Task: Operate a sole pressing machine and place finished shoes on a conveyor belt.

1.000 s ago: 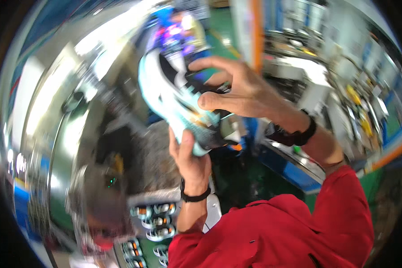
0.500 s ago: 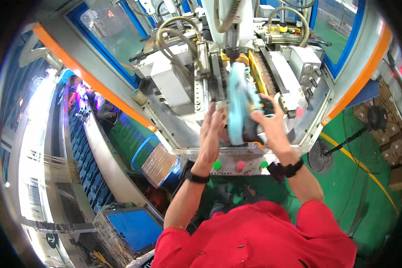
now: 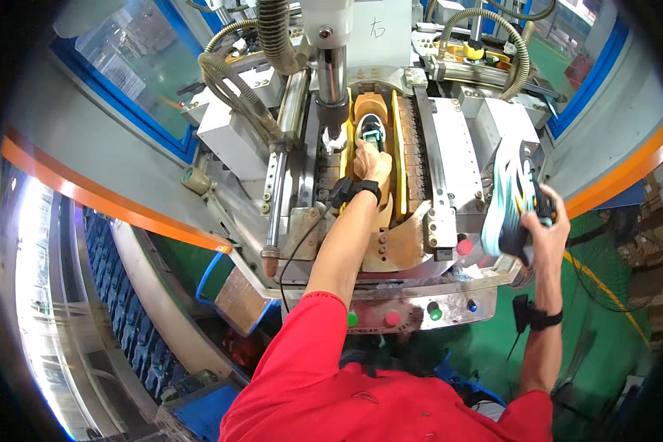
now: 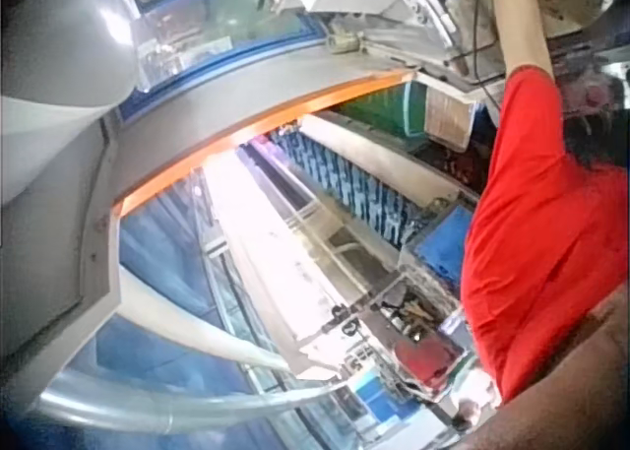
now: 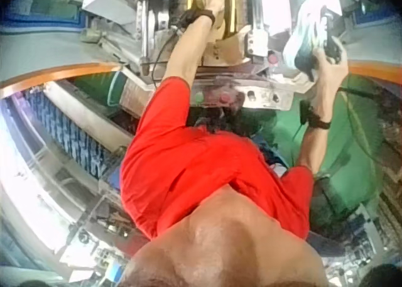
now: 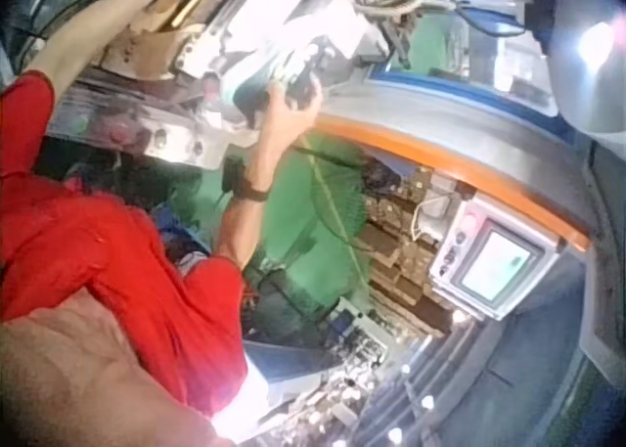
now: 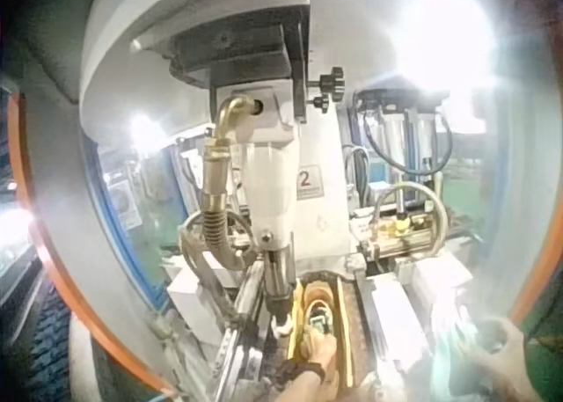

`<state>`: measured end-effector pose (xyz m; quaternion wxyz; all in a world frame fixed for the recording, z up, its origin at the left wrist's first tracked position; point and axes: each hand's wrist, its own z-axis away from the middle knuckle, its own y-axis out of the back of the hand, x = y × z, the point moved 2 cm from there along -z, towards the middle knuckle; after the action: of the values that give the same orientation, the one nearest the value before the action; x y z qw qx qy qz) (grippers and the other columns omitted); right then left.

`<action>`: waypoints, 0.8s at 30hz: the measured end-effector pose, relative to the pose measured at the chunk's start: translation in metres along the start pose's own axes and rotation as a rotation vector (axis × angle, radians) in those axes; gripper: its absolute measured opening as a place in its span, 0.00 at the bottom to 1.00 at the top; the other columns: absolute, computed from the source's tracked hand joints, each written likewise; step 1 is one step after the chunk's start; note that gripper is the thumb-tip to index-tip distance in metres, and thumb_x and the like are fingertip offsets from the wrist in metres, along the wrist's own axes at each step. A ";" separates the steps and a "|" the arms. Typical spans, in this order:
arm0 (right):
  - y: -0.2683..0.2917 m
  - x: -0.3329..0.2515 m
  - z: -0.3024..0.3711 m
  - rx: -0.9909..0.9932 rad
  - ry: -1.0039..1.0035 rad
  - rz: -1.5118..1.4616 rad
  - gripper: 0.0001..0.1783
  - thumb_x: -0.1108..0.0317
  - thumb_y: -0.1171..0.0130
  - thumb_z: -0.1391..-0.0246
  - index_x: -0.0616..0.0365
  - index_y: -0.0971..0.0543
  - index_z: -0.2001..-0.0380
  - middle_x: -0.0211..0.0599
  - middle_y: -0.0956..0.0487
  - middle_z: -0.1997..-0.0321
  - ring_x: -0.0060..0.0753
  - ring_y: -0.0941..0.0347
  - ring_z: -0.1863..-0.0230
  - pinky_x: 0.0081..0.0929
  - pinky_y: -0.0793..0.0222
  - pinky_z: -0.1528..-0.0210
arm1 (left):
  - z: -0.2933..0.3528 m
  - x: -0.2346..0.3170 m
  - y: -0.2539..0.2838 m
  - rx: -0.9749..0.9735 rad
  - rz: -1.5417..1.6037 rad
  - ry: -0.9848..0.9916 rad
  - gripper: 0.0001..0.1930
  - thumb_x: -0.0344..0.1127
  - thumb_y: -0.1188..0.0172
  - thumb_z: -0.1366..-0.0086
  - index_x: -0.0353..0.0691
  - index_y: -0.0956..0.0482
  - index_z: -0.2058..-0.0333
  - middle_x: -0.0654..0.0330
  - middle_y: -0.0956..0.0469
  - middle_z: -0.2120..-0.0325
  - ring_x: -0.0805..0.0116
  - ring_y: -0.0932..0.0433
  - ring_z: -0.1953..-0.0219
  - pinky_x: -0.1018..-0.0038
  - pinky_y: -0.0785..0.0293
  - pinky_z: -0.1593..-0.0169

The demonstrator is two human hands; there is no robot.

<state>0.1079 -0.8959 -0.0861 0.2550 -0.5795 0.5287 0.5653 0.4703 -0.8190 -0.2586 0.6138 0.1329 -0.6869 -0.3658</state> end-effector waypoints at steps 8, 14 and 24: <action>-0.145 -0.053 -0.134 -0.311 0.089 0.578 0.36 0.53 0.32 0.71 0.61 0.22 0.55 0.49 0.19 0.66 0.40 0.23 0.68 0.30 0.29 0.63 | 0.124 -0.013 0.140 -0.474 1.180 0.512 0.12 0.32 0.37 0.40 0.32 0.24 0.59 0.55 0.20 0.63 0.64 0.20 0.61 0.63 0.22 0.62; -0.299 -0.025 -0.125 -0.769 0.281 0.750 0.30 0.57 0.30 0.67 0.68 0.21 0.61 0.57 0.20 0.57 0.51 0.21 0.58 0.38 0.25 0.58 | 0.266 -0.050 0.275 -0.438 1.191 0.460 0.25 0.27 0.39 0.39 0.25 0.34 0.45 0.53 0.25 0.53 0.65 0.24 0.51 0.69 0.28 0.45; -0.362 0.040 -0.072 -0.388 0.290 0.706 0.30 0.64 0.38 0.52 0.67 0.38 0.50 0.58 0.21 0.58 0.60 0.23 0.56 0.46 0.26 0.54 | 0.406 -0.124 0.366 0.362 1.051 0.468 0.20 0.33 0.42 0.37 0.30 0.30 0.48 0.54 0.22 0.58 0.62 0.20 0.59 0.67 0.22 0.56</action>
<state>0.4538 -0.8604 -0.2162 -0.1449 -0.4737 0.6091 0.6194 0.2124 -0.3476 -0.0993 0.8147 -0.0449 -0.5588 0.1481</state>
